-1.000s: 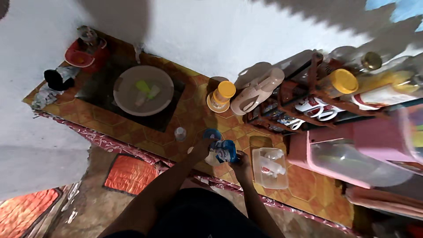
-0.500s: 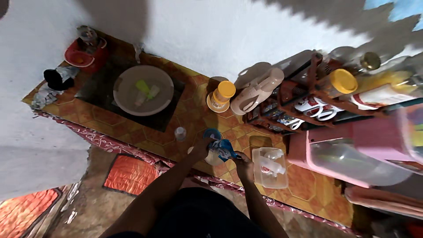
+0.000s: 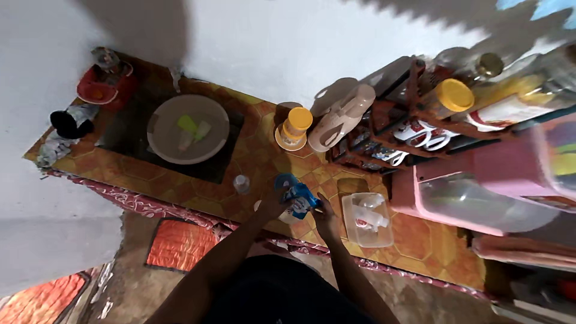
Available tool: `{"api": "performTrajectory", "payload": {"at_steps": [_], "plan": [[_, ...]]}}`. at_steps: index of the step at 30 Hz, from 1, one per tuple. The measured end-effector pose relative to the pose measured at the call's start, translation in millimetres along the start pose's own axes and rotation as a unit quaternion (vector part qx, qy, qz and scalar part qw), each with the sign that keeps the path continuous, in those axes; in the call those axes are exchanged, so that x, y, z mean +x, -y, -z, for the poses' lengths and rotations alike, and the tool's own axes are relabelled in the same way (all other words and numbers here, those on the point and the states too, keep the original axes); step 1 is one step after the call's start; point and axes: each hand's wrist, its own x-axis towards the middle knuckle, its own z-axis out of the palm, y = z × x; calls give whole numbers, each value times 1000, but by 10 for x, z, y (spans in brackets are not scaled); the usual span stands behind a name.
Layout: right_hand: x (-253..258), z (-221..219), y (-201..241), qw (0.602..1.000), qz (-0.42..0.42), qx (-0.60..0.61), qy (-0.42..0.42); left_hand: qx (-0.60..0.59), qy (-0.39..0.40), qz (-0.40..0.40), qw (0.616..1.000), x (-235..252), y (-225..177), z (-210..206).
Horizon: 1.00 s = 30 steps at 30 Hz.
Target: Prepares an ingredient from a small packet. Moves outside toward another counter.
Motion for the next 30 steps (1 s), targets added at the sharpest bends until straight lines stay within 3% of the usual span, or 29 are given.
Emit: {"api": "performTrajectory", "payload": {"at_steps": [4,7,11,14,17,20,23,26,28,30], "plan": [[-111,-64,83,996,-21,59,-57,-16,-31,6,999,-15,27,-31],[-217,-161,99,994,2,-38,-104,-25,-41,-12,999,-58,12,-22],[-196,-187,78,982,81,-169,-13,-43,-25,-20,999,-105,-12,-51],[-159,-185,128,965,153,-205,-62,-58,-31,-41,997,-105,-4,-80],[-158,-168,149,972,116,-206,19,-73,-41,-41,996,-102,35,-138],[-130,-168,142,974,130,-184,-37,-63,-45,-47,996,-89,23,-116],[-142,-135,62,982,81,-170,23,-54,-33,-34,997,-130,11,-112],[-107,-95,56,998,-19,-51,-35,-71,-35,-37,996,-117,-2,-96],[-74,-88,61,992,-109,45,-41,-73,-34,-36,996,-129,10,-105],[-33,-74,33,984,-134,118,-21,-77,-31,-38,996,-127,11,-99]]}}
